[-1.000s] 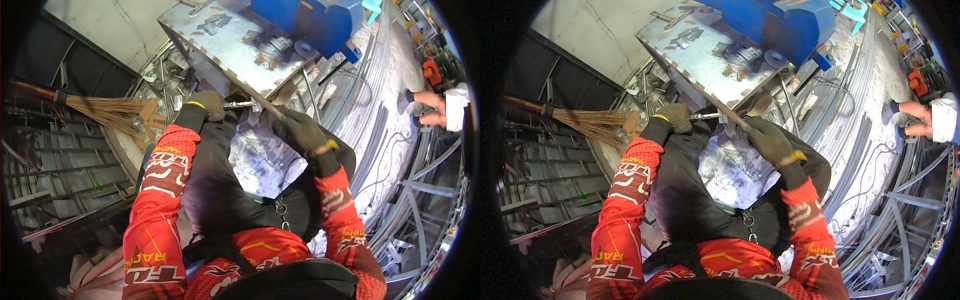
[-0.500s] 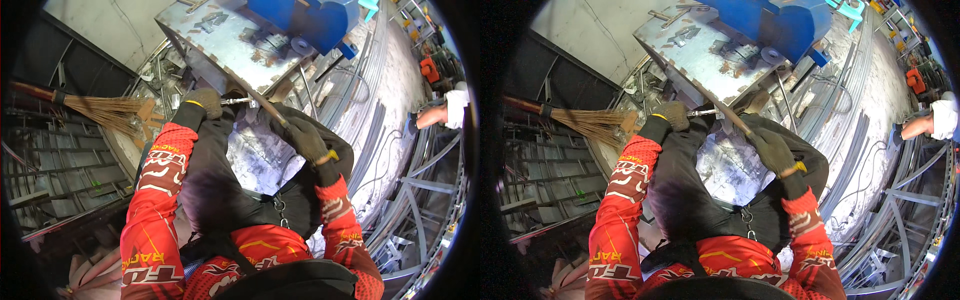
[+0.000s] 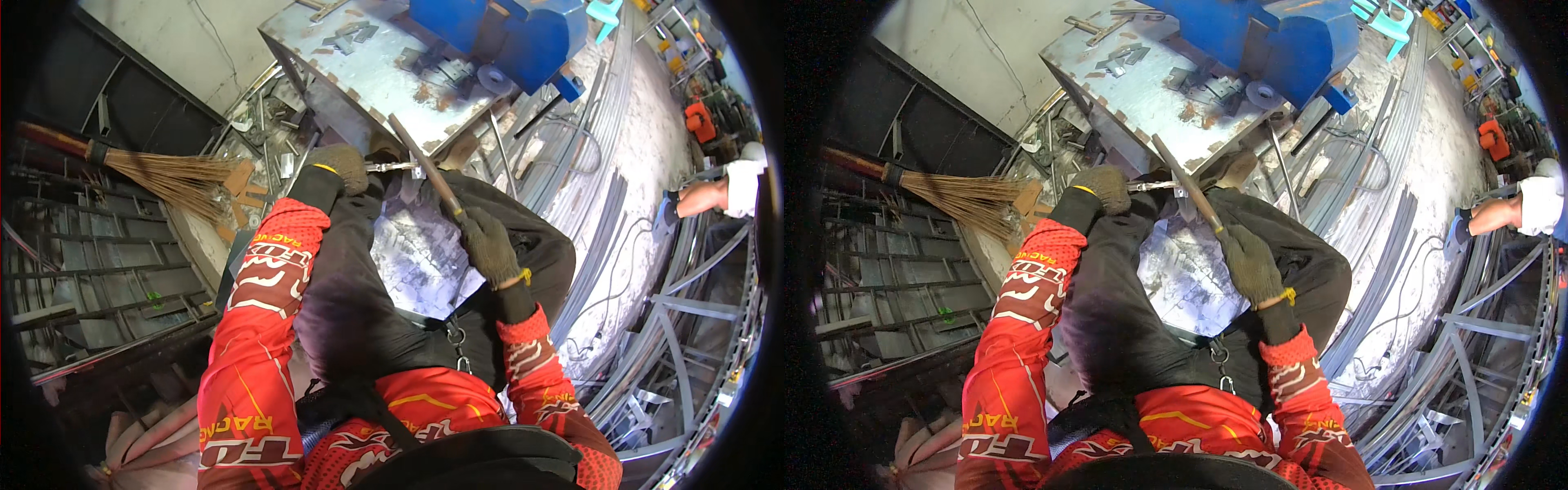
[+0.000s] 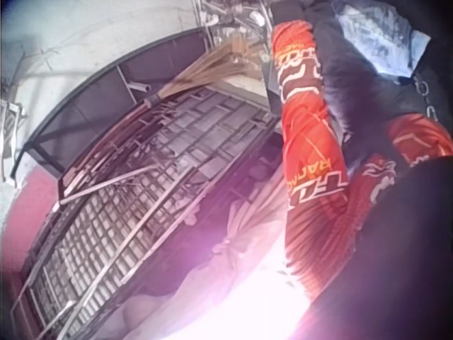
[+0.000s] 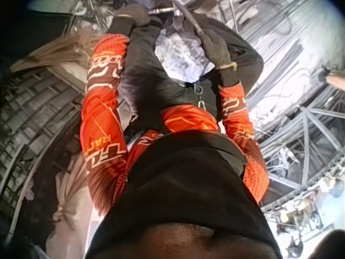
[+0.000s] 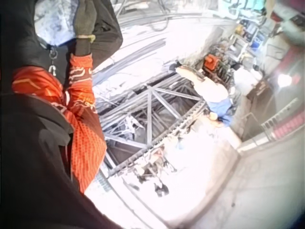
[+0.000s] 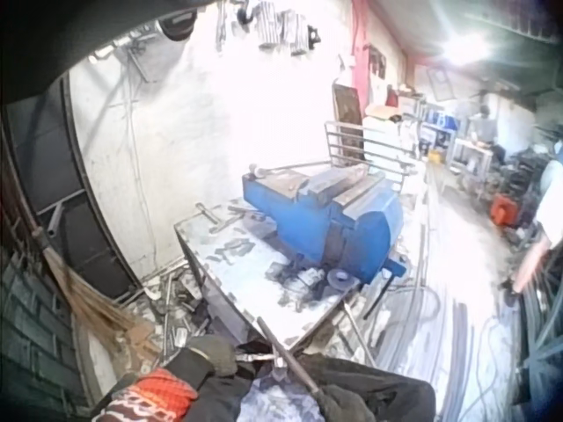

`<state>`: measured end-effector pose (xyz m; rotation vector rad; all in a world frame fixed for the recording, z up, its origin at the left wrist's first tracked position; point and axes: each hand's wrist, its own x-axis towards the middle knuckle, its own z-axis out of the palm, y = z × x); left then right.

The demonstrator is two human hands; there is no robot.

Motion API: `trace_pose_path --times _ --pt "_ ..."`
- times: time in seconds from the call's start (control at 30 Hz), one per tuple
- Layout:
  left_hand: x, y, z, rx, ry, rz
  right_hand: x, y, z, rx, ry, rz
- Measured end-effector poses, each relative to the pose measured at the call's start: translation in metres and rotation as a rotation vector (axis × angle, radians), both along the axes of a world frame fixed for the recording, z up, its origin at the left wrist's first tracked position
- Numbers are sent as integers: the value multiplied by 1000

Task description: Tightening metal fittings onto a rod using a wrench and locking pliers, and measuring with a caliper.

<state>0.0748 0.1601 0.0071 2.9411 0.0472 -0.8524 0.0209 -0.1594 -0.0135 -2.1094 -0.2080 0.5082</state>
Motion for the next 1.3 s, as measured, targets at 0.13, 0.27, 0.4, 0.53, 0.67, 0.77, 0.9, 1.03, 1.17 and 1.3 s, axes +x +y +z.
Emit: trace_pose_path --times 0.13,0.27,0.4,0.53,0.67,0.77,0.9,1.03,1.17,1.3 --pt "-3 -8 4 -2 -78 14 39 26 1 37 -314 131" --pt "-2 -7 -2 -16 -84 18 54 36 3 20 -381 133" --pt "-5 8 -19 -34 -126 74 10 1 7 66 -159 88" --pt "1 3 -7 -22 -69 54 1 -23 0 37 86 -6" --pt "-3 8 -13 -57 -124 147 37 7 -13 152 -92 90" --pt "-3 -5 3 -37 -113 118 57 49 -5 53 -330 58" --pt "-1 0 -9 -27 -104 149 48 41 -4 56 -444 108" --pt "-5 13 -20 -20 -109 159 -16 2 11 21 -42 21" --pt "-2 -3 3 16 -58 75 -21 3 -8 44 -4 -56" --pt "-1 -3 -8 8 -87 86 37 49 -12 64 -301 63"
